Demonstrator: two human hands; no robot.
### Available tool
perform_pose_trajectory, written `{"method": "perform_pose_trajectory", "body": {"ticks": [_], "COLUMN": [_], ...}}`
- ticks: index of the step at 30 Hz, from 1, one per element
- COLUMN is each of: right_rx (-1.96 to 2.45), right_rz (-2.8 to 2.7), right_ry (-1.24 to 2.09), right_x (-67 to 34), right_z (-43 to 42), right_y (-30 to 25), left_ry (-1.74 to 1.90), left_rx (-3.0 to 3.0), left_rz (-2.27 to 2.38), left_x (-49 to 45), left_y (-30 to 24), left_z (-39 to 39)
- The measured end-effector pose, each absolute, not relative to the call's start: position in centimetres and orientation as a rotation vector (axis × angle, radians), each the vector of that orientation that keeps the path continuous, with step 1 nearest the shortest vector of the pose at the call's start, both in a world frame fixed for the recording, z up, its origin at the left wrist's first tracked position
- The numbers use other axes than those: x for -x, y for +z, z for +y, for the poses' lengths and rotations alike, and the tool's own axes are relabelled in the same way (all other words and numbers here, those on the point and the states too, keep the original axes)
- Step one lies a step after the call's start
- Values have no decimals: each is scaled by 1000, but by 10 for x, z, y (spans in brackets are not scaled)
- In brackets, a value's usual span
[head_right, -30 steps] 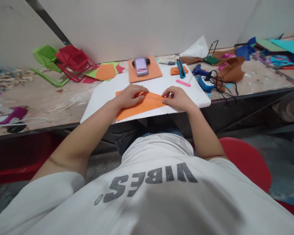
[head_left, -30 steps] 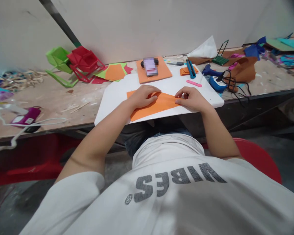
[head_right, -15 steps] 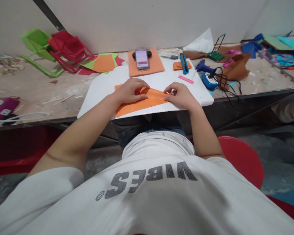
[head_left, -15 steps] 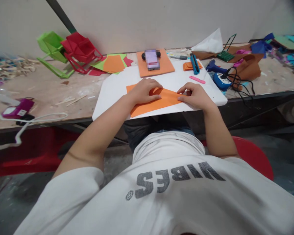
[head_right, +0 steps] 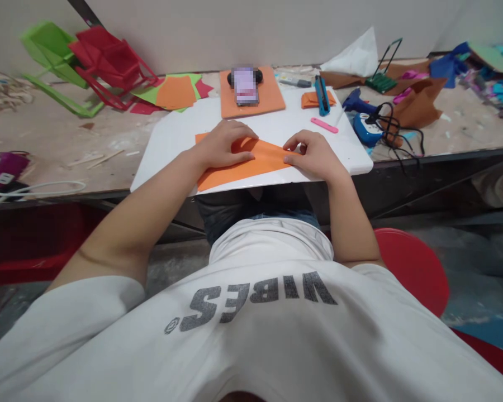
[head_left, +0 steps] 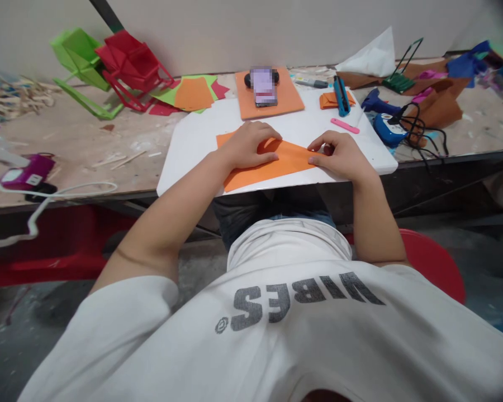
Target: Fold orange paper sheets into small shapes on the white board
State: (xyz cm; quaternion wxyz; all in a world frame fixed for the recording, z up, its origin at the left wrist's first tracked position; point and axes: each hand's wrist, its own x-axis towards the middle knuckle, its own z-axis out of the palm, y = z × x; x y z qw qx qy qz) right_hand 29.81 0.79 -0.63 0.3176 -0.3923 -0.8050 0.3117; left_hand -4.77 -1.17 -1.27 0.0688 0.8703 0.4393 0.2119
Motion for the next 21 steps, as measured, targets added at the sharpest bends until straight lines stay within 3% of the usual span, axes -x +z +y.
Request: {"method": "perform_pose_trajectory", "body": {"ticks": [8, 21], "right_rx": [1050, 1159], "right_rz": [-2108, -2210], "right_ry": [812, 1073], "right_x": [-297, -328], "right_z": [7, 36], "right_y": [-4, 16], "left_ry": [557, 514], "left_rx": [-2578, -2597], "left_rz": [1281, 1252], "left_x": [41, 40], "left_y": [-8, -6], "left_z": [-20, -22]}}
